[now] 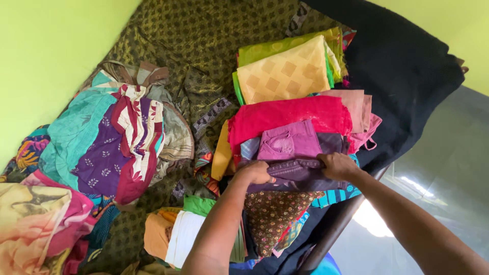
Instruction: The person folds several pieces of colorful fabric on a bed and places them onto a shelf. The person handles each item by hand, aligning edges and folding them into neat rectangles before stacking them on the shelf.
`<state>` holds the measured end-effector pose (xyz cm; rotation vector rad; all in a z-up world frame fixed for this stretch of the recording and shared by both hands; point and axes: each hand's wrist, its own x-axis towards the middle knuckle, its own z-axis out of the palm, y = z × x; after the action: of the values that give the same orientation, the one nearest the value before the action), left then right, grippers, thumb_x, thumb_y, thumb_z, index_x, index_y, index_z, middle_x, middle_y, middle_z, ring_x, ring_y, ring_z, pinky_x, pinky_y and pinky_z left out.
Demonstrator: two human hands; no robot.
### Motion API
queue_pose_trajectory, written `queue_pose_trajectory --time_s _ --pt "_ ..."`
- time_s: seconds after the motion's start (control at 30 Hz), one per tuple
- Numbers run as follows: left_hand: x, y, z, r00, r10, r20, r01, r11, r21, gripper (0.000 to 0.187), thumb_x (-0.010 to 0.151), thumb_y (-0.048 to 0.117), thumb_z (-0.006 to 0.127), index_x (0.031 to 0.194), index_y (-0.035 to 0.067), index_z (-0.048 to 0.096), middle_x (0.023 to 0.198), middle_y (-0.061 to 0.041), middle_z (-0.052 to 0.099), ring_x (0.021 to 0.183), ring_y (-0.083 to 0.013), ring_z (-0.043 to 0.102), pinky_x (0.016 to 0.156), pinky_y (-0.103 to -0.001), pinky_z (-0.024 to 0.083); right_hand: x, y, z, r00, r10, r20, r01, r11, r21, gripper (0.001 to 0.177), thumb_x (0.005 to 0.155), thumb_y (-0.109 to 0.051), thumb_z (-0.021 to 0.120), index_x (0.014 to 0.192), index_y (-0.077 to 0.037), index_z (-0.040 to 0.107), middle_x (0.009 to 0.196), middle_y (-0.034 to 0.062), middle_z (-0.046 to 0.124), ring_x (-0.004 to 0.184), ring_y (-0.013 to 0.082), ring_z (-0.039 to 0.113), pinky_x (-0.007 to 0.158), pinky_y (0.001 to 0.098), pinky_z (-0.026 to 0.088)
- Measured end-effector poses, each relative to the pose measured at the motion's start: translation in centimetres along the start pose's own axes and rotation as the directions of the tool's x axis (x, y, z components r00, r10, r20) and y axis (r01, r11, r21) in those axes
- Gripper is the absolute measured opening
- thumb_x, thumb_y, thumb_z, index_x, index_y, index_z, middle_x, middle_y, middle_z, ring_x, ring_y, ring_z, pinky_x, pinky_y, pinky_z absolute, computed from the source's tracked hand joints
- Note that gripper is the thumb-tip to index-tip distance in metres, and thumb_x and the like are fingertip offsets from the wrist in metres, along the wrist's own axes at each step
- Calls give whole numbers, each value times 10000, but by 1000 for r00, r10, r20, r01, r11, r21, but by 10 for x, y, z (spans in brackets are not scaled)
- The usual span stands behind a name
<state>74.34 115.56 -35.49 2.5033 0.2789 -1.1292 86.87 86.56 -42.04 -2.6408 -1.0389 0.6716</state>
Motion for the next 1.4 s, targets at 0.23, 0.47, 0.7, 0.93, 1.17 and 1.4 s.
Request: queue_pose_trajectory --time_s 0.23,0.47,0.7,0.93,1.17,1.4 --pt "33 8 -6 942 -71 -328 53 997 -64 429 875 395 754 1203 122 715 1285 -119 646 1209 -297 666 994 -435 549 17 15 -6 974 -52 -223 33 996 -86 378 739 -277 757 1112 -217 773 1358 64 546 1232 292 578 1012 457 491" --pt "77 -1 -2 827 -88 -555 105 994 -2 599 765 418 853 1277 164 675 1447 -176 472 1381 -372 433 1177 -561 229 49 30 -4 994 -29 -110 12 987 -159 367 699 -274 784 1061 -218 799 1216 18 625 1262 242 572 1023 475 458" --pt "61 -7 -34 944 -16 -331 20 1000 9 589 784 479 837 1236 125 703 1361 -169 607 1242 -375 600 1054 -472 489 61 49 2 968 -191 -160 207 975 87 336 653 -192 736 976 -105 775 1084 111 746 992 349 723 852 454 578" --pt "23 31 -123 992 66 -106 -39 972 232 624 758 501 867 1121 11 737 1198 -197 719 1144 -351 682 994 -452 544 85 64 -95 970 -100 222 99 995 19 404 737 -337 742 1026 -54 752 935 195 762 922 340 751 862 432 578" --pt "12 84 -210 935 49 -351 21 981 193 586 818 473 840 1206 54 713 1303 -191 602 1221 -361 601 1089 -497 467 95 63 -245 988 128 86 -122 990 -74 420 760 -357 757 1114 -134 797 1017 172 789 973 346 767 882 438 602" --pt "34 84 -177 589 382 -712 -181 921 345 398 869 279 768 1226 113 708 981 -135 766 960 -289 739 1265 -639 199 76 59 -248 992 110 -59 -121 962 -247 457 717 -249 734 1173 -227 759 1019 104 778 970 306 745 859 501 544"
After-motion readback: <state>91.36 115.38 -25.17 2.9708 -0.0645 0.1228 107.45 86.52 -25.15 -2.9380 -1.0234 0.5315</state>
